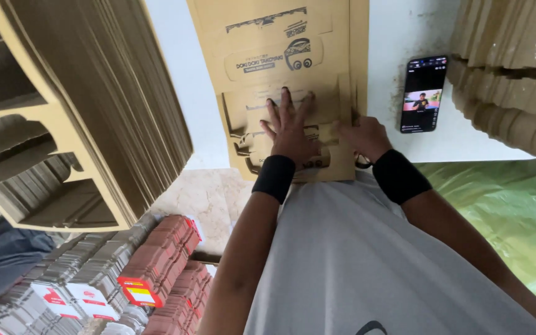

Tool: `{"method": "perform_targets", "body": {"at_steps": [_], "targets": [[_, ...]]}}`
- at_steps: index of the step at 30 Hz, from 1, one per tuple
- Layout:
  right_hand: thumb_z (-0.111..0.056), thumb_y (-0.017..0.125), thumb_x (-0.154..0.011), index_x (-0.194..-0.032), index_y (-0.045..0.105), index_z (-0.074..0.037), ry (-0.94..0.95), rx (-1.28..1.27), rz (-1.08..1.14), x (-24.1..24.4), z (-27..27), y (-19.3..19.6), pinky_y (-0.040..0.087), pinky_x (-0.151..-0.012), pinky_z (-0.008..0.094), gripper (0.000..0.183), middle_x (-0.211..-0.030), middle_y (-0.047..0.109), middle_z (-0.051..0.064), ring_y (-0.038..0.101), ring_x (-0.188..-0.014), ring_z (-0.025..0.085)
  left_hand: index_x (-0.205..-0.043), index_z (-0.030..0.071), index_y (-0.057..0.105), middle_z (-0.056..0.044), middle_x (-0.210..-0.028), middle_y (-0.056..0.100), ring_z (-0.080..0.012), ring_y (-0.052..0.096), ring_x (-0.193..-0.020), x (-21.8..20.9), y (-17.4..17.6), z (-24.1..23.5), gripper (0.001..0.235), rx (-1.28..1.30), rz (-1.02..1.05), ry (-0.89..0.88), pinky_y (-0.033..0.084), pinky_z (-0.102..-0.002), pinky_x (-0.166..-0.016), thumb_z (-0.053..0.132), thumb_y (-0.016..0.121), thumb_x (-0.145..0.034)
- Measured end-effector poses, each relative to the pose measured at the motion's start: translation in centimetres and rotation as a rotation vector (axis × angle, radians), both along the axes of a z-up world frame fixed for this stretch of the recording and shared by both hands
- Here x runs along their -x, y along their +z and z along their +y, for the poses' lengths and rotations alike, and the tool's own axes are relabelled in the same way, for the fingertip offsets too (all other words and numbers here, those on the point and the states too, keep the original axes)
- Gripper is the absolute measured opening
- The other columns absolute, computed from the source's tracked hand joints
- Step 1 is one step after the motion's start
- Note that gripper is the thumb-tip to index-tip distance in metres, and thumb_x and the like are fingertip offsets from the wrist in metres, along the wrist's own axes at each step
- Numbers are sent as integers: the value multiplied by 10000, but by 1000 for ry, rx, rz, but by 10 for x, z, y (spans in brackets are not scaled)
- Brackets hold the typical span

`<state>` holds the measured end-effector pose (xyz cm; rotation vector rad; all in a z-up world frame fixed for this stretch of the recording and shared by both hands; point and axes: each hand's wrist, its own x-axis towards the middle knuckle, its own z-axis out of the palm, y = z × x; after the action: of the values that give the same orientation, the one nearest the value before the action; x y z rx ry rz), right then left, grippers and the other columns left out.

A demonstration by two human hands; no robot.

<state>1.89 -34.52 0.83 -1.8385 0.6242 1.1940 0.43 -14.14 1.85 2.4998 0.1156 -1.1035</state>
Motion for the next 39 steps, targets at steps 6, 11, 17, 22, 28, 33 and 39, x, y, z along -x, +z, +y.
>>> {"method": "perform_targets", "body": {"at_steps": [6,11,17,22,28,33,39], "targets": [[-511,714,-888,-721,708,12,94,-134,55,-19,11,24,525,-526,376,550,-637,669,189,648,-572,283,-1630,500,-65,-110,-1692,-311,-506,-290,-1511,-13,15,-9,1480,16,9,250,-74,-835,-1099,554,1005,-609],[-480,708,-868,-708,699,-7,66,-111,65,-13,9,1,499,-507,381,499,-620,643,159,612,-555,262,-1627,482,-104,-112,-1675,-350,-504,-307,-1507,-18,16,-13,1484,49,60,292,-94,-850,-1070,452,1002,-639],[-586,768,-826,-702,694,-33,37,-101,71,-5,16,-28,502,-512,364,571,-637,653,141,616,-571,232,-1629,446,-132,-129,-1678,-344,-489,-324,-1507,-33,51,-21,1287,-1,113,289,-91,-841,-1083,283,846,-809],[-561,767,-763,-703,666,-44,115,-57,73,-20,21,-25,487,-505,387,530,-626,603,125,597,-565,243,-1615,453,-175,-126,-1656,-382,-494,-351,-1486,-31,27,-19,1334,-37,132,269,-133,-858,-1051,244,833,-767],[-406,614,-942,-703,673,-54,37,10,5,-12,33,-1,445,-473,327,429,-588,591,108,543,-525,193,-1642,425,-89,-125,-1686,-328,-473,-336,-1507,-33,19,-17,1379,-54,172,284,-130,-829,-1087,389,908,-690],[-379,574,-979,-700,655,-52,54,85,11,-10,32,-2,416,-443,341,437,-565,576,122,530,-516,199,-1632,449,-97,-100,-1685,-337,-446,-358,-1504,-37,20,-20,1351,-87,207,302,-161,-816,-1086,339,884,-710],[-437,652,-902,-692,634,-80,-48,6,73,-7,31,-18,433,-415,347,414,-586,594,97,544,-510,188,-1627,440,-116,-118,-1691,-316,-450,-353,-1507,-35,13,-20,1264,-95,202,288,-166,-821,-1082,494,821,-780]]}}
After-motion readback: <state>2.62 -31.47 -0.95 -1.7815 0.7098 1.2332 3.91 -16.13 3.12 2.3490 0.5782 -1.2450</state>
